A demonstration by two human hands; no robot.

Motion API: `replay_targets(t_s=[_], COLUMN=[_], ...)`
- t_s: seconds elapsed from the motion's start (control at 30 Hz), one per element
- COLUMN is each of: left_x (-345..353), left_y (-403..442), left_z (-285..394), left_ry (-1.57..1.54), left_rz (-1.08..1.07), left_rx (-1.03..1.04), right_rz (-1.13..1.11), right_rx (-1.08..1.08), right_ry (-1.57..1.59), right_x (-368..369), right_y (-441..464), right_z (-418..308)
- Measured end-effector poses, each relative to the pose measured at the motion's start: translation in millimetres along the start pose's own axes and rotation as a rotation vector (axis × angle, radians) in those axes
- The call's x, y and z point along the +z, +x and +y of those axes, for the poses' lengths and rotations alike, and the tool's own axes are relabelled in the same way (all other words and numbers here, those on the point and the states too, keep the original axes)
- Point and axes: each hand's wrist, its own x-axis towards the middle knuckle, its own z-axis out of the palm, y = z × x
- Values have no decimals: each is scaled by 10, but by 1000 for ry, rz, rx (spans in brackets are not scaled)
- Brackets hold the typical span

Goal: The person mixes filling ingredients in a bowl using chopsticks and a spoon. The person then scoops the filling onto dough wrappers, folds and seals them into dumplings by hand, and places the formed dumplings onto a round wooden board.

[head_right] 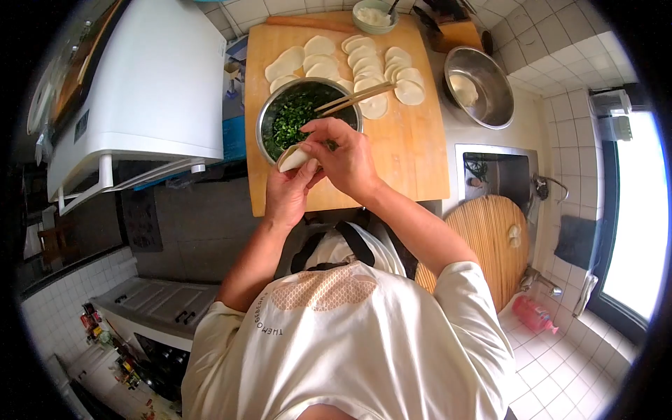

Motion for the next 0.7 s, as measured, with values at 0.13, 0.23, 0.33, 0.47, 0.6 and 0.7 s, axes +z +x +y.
replay_targets(t_s=[0.13, 0.23, 0.33, 0.47, 0.6, 0.7], left_x=[67, 119, 186, 249, 211, 251], left_y=[-14, -39, -111, -159, -177, -208], left_z=[51, 145, 227, 270, 226, 263], left_ry=[179, 203, 41, 17, 218, 285], left_rz=[0, -23, -140, -179, -163, -168], left_rx=[74, 166, 187, 152, 326, 393], right_rz=[-70, -21, -388, -474, -445, -433], right_rx=[74, -385, -233, -382, -427, -460], right_ry=[-13, 28, 263, 9, -35, -73], right_x=[-72, -127, -233, -234, -232, -218], right_y=[-42, -4, -26, 11, -11, -55], right_z=[20, 21, -58, -103, -141, -205])
